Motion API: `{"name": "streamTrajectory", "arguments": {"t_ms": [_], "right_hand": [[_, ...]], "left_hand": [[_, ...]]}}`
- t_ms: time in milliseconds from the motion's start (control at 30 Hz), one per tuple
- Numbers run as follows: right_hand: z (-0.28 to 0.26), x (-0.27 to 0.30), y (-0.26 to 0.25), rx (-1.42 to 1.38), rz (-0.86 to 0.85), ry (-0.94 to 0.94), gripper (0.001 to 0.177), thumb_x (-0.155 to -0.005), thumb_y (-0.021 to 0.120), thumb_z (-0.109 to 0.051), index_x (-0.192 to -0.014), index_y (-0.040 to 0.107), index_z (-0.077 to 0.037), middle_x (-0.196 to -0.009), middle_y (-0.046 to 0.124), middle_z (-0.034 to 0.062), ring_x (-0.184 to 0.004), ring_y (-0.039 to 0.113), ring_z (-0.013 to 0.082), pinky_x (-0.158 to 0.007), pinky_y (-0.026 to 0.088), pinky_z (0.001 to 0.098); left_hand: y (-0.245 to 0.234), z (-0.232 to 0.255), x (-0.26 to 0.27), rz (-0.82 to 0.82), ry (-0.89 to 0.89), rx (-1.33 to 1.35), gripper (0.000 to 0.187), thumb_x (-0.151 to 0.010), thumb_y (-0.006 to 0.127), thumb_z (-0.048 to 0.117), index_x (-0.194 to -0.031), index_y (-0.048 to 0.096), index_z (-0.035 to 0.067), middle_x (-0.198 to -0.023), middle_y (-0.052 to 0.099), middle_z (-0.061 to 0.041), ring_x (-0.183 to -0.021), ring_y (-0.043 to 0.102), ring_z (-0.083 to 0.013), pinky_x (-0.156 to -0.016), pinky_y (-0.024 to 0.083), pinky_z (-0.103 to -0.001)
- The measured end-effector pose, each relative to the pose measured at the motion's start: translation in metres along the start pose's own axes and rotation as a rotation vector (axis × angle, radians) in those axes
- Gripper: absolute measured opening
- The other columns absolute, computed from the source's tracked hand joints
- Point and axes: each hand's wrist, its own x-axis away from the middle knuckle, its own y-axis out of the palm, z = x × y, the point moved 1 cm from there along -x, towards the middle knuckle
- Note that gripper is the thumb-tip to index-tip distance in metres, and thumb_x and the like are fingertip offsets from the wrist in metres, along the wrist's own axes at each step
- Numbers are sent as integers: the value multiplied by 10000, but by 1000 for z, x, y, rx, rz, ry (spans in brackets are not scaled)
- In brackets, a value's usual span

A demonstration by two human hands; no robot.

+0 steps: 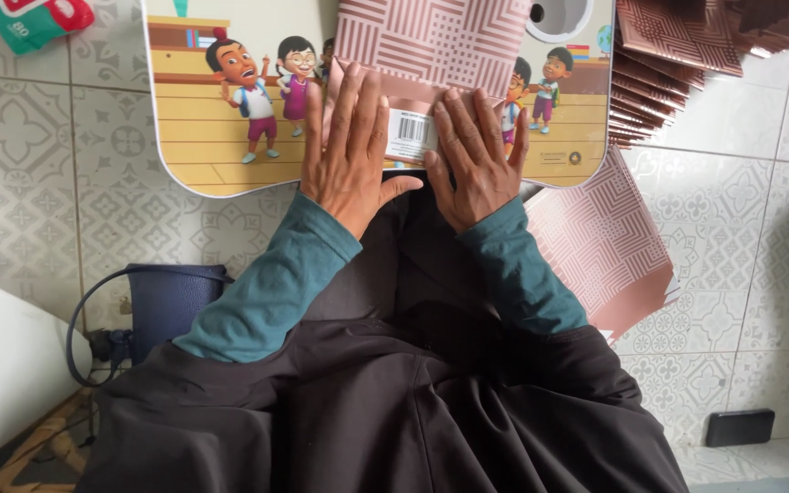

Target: Folding pre-printed paper sheets into three-dimensional boxes on a lap desk.

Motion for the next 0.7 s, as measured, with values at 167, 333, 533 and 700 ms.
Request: {"name": "streamTrajectory", "arguments": {"t_ms": [167,333,533,700], "right_hand": [[8,5,-6,18,-75,-39,523,-1104,559,-326,-1563,507,-81,-1624,457,52,-1543,266,309,-1210,-36,616],[47,39,-3,247,-25,-140,499,-1124,633,-452,-1572,595,-235,-1639,525,-64,-1575,198,261,-1240,-128,568],[55,51,10,255,132,-144,409,-1011,815,-230,-1408,733,-281,-1535,601,-120,-1528,347,234,-1277,-14,556],[40,44,2,162,130,-113,378,-1010,743,-149,-1383,732,-205,-1494,638,-49,-1502,379,269,-1246,40,592]], "left_hand": [[14,-3,1,-180,13,225,994,-1026,726,660,-1610,267,0,-1642,181,-285,-1528,170,-449,-1279,135,-543],[9,-12,3,-128,59,188,901,-1036,707,627,-1603,347,26,-1638,211,-245,-1520,208,-413,-1258,236,-534],[12,-7,0,-135,110,215,1070,-896,853,621,-1580,327,-13,-1613,199,-321,-1507,192,-463,-1252,193,-557],[35,37,-18,-196,264,272,1308,-747,926,702,-1633,192,79,-1640,129,-316,-1525,126,-489,-1240,137,-652]]}}
